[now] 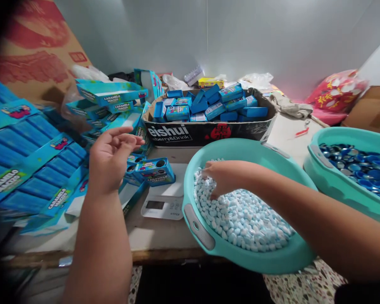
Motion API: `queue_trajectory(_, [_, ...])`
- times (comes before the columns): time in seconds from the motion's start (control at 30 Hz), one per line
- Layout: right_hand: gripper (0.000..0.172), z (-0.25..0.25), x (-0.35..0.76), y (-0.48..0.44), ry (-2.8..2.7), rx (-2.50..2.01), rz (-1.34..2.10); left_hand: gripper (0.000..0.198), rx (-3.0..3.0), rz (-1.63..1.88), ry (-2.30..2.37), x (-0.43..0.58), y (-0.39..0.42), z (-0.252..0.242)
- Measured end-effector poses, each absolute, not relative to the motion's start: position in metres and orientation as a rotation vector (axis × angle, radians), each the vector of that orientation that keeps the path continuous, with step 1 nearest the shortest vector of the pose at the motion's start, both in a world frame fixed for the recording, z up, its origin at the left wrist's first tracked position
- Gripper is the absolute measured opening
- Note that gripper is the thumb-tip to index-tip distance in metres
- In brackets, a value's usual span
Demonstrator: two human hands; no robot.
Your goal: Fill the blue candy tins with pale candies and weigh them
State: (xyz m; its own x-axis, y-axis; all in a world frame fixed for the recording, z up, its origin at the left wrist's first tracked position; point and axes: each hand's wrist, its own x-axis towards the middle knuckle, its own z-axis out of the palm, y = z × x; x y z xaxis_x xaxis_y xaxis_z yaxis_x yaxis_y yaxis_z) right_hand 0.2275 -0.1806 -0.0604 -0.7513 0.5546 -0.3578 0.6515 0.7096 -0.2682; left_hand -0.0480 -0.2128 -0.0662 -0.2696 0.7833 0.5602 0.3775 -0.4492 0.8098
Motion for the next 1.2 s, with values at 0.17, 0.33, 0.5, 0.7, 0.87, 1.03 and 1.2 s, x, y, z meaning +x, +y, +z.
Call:
queue_trajectory(0.17, [0.045, -0.06, 0.225, -0.181, 2.581, 0.998, -0.493, 0.017, 1.574, 2.056, 1.565, -0.045, -0.215, -0.065])
queue_trajectory(0.33, [0.023, -0.052, 0.222, -0.184, 2.465, 1.05, -0.449, 0.019, 1.498, 2.136, 1.562, -0.04, -0.22, -0.059])
queue_trajectory(0.5, [0.013, -0.053, 0.234, -0.176, 2.451, 1.109, -0.391, 0.023, 1.52, 2.135, 1.495, -0.04, -0.221, -0.059])
queue_trajectory(0.7, [0.01, -0.048, 0.243, -0.17, 2.577, 1.152, -0.341, 0.019, 1.712, 1.99, 1.689, -0.04, -0.228, -0.057])
queue_trajectory(0.87, [0.014, -0.04, 0.245, -0.169, 2.623, 1.136, -0.363, 0.016, 2.066, 1.811, 1.923, -0.039, -0.232, -0.054])
queue_trajectory(1.03, [0.013, -0.039, 0.244, -0.168, 2.594, 1.134, -0.381, 0.015, 2.24, 1.73, 2.001, -0.037, -0.238, -0.053])
queue_trajectory(1.2, [0.016, -0.041, 0.243, -0.168, 2.557, 1.159, -0.381, 0.014, 2.258, 1.636, 1.984, -0.037, -0.243, -0.051])
